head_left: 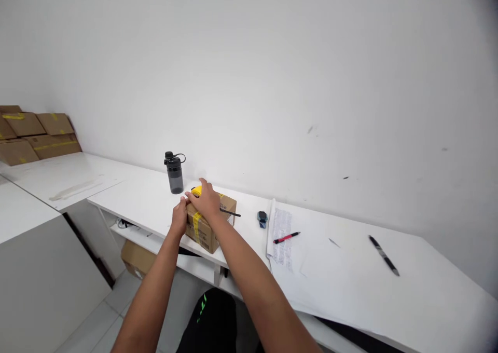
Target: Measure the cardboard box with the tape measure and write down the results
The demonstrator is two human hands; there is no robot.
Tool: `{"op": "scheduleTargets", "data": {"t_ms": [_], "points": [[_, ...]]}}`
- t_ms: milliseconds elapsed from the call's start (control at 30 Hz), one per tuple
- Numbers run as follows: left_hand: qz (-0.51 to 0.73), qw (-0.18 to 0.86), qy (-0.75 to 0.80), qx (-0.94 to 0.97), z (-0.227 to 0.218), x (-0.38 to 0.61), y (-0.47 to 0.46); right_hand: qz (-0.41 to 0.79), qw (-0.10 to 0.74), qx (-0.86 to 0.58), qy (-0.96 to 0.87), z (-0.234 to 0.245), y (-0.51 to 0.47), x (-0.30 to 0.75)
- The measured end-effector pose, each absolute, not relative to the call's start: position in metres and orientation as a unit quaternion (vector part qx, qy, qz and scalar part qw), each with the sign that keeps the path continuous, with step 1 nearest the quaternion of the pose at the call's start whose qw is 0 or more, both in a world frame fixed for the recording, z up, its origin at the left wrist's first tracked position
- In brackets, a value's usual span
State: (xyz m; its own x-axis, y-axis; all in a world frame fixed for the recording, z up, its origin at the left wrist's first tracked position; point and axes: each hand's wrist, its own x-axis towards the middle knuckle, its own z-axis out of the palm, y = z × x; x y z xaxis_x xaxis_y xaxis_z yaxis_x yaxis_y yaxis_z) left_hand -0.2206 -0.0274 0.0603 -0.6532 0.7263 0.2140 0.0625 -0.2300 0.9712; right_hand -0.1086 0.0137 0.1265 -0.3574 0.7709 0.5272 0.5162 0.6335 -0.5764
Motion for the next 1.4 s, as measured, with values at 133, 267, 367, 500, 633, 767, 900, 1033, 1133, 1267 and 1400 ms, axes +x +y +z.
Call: {"op": "scheduleTargets", "data": {"t_ms": [133,267,367,500,633,767,900,1033,1133,1267,1400], "points": [[0.709,0.226,0.569,0.349,0.060,-0.218,-0.027,0.161,0.407,-0.401,-0.805,0.122,0.016,-0.106],[0.715,0.220,0.554,0.365,0.061,-0.215,-0.030,0.174,0.426,-0.366,-0.809,0.120,0.016,-0.103],[0.708,0.205,0.561,0.377,0.061,-0.213,-0.032,0.200,0.452,-0.360,-0.791,0.120,0.014,-0.102],[0.710,0.201,0.569,0.363,0.065,-0.211,-0.033,0.215,0.454,-0.367,-0.783,0.121,0.012,-0.101],[0.714,0.213,0.568,0.350,0.064,-0.208,-0.032,0.212,0.436,-0.361,-0.797,0.121,0.015,-0.100],[0.720,0.247,0.549,0.344,0.050,-0.206,-0.037,0.200,0.412,-0.355,-0.815,0.124,0.016,-0.099],[0.720,0.304,0.511,0.357,0.036,-0.213,-0.045,0.192,0.394,-0.355,-0.826,0.127,0.016,-0.100],[0.691,0.340,0.470,0.431,0.038,-0.224,-0.041,0.176,0.404,-0.344,-0.829,0.124,0.021,-0.104],[0.723,0.297,0.463,0.418,0.041,-0.223,-0.034,0.175,0.415,-0.330,-0.830,0.121,0.024,-0.105],[0.748,0.290,0.466,0.374,0.039,-0.215,-0.028,0.180,0.416,-0.311,-0.835,0.120,0.023,-0.101],[0.742,0.267,0.486,0.377,0.041,-0.212,-0.030,0.175,0.422,-0.314,-0.832,0.120,0.021,-0.096]]}}
